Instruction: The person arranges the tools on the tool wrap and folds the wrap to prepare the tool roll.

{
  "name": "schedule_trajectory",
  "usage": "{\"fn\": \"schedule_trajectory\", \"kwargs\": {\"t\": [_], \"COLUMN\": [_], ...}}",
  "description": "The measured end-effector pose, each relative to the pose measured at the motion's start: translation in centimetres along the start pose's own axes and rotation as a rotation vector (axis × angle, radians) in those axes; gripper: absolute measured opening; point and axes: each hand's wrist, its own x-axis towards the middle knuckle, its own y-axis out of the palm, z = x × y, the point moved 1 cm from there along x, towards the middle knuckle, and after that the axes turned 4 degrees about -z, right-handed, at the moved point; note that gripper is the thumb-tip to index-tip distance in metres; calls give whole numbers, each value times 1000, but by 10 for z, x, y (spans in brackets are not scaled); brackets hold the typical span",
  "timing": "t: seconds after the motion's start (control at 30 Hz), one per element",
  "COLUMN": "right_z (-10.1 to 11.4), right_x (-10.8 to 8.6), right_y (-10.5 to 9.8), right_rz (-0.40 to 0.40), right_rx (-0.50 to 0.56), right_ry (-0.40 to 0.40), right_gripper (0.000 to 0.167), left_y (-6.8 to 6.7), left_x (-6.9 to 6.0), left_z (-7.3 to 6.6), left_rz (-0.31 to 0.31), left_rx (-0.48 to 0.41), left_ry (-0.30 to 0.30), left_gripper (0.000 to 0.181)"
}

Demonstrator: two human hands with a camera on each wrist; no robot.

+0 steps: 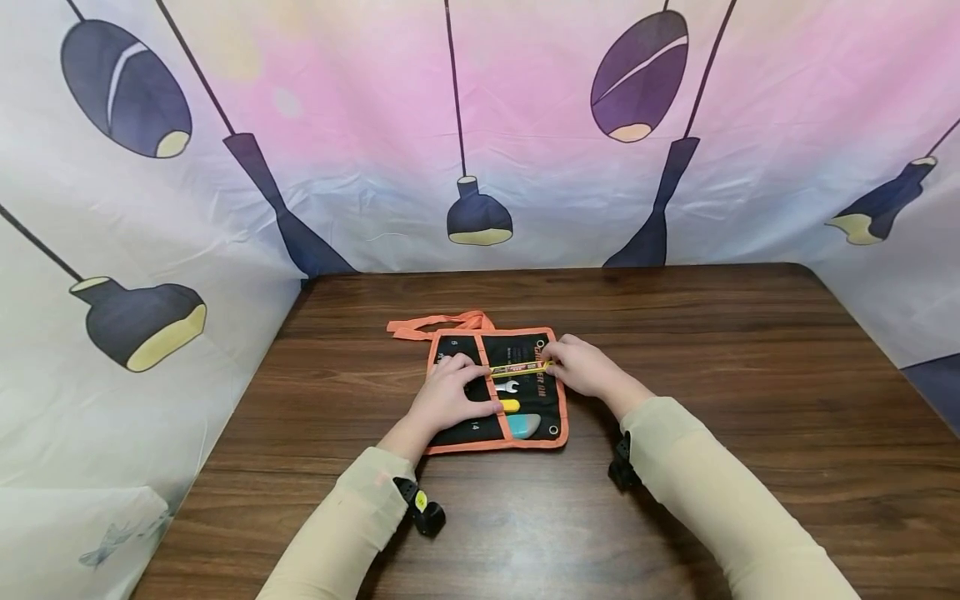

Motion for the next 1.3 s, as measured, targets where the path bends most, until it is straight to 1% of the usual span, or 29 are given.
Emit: {"fn": "schedule_trajectory", "kwargs": {"t": [0.1,0.2,0.37,0.47,0.6,0.8,0.93,1.07,1.17,1.3], "right_z": [0,-1,-2,-2,-1,-1,-2,-3,-3,-2], "right_x": [1,2,2,1,2,4,5,6,5,5], "right_y": [1,0,1,3,5,3,0,1,2,3], "right_rz": [3,9,18,21,16,-26,-51,-22,3,-18], "right_rx": [-6,-7,0,3,1,-20,-12,21,38,33], "right_ry": [-16,-24,6,16,-6,-40,-24,26,56,38], "right_gripper": [17,17,19,18,14,13,16,18,18,15], "left_y": [-1,-1,0,1,2,0,1,2,1,-1], "left_x": [0,0,-1,-2,-3,-2,-1,0,0,1], "left_z": [0,0,1,1,2,2,2,3,3,3], "left_rz": [-1,-2,5,9,22,16,35,77,95,87], "left_rx": [7,34,83,85,88,83,81,98,110,123], "left_ry": [7,14,39,53,51,60,66,71,74,74], "left_gripper": [61,62,64,64,65,65,66,67,68,68]}}
